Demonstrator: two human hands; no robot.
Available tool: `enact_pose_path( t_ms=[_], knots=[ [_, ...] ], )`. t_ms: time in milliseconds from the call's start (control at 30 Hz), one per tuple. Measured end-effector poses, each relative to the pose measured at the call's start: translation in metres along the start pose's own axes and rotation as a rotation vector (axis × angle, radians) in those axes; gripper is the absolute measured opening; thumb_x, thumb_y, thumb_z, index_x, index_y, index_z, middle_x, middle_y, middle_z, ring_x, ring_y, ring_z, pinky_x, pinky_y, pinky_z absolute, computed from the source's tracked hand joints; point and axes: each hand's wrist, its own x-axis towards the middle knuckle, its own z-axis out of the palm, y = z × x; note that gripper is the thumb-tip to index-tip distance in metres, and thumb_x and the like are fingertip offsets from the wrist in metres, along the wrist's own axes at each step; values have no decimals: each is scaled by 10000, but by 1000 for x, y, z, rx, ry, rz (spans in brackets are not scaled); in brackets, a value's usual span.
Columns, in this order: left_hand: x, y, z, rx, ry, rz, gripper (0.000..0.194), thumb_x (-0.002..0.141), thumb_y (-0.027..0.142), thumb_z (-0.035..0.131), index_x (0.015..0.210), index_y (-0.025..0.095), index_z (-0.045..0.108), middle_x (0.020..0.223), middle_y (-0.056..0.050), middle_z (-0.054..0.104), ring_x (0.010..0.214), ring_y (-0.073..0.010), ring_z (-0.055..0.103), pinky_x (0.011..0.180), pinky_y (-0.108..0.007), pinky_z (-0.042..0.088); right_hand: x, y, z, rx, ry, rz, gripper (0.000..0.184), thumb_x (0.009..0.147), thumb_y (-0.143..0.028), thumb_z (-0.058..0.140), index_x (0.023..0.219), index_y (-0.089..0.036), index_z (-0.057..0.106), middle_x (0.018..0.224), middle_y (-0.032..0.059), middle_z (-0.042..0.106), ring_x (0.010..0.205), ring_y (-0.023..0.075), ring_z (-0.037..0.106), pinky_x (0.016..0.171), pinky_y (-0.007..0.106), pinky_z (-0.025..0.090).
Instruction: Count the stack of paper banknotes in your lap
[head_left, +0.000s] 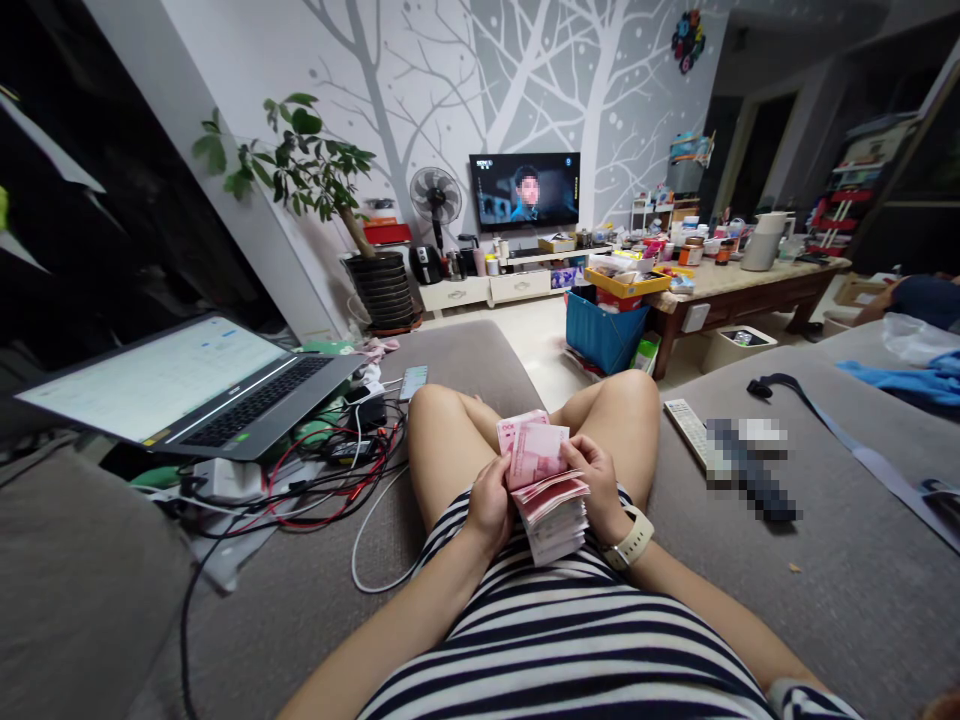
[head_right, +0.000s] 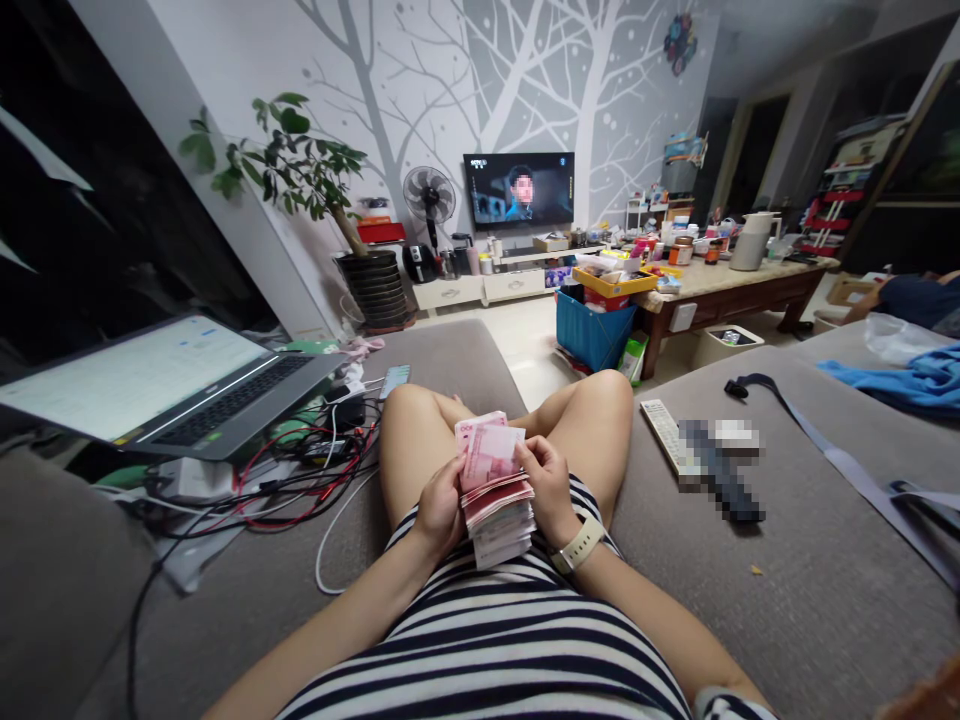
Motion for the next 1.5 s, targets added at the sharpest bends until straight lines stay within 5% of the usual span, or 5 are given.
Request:
enact_pose_path(
  t_ms=[433,867,1500],
  knots=[
    [1,-3,-5,-11,-40,-32,246,691,364,722,801,145,705,807,-76,760,837,-263,705,844,-400,522,-2,-5,1,55,-47,-11,399,839,-528,613,628,-202,525,521,-33,530,505,122,452,535,256,372],
    [-9,9,4,-28,-115,-104,218,665,295,765,815,147,710,716,-56,748,722,-238,708,810,-389,538,0,-6,2,18,28,6,343,724,-480,747,733,-188,567,659,-34,532,608,128,462,597,256,397],
    [-7,4,0,-26,-102,-142,312,645,278,788,907,130,705,829,-97,770,865,-283,720,836,-397,533,0,-2,1,19,-21,16,332,771,-463,675,644,-193,529,619,-37,478,595,126,406,583,251,369]
  ],
)
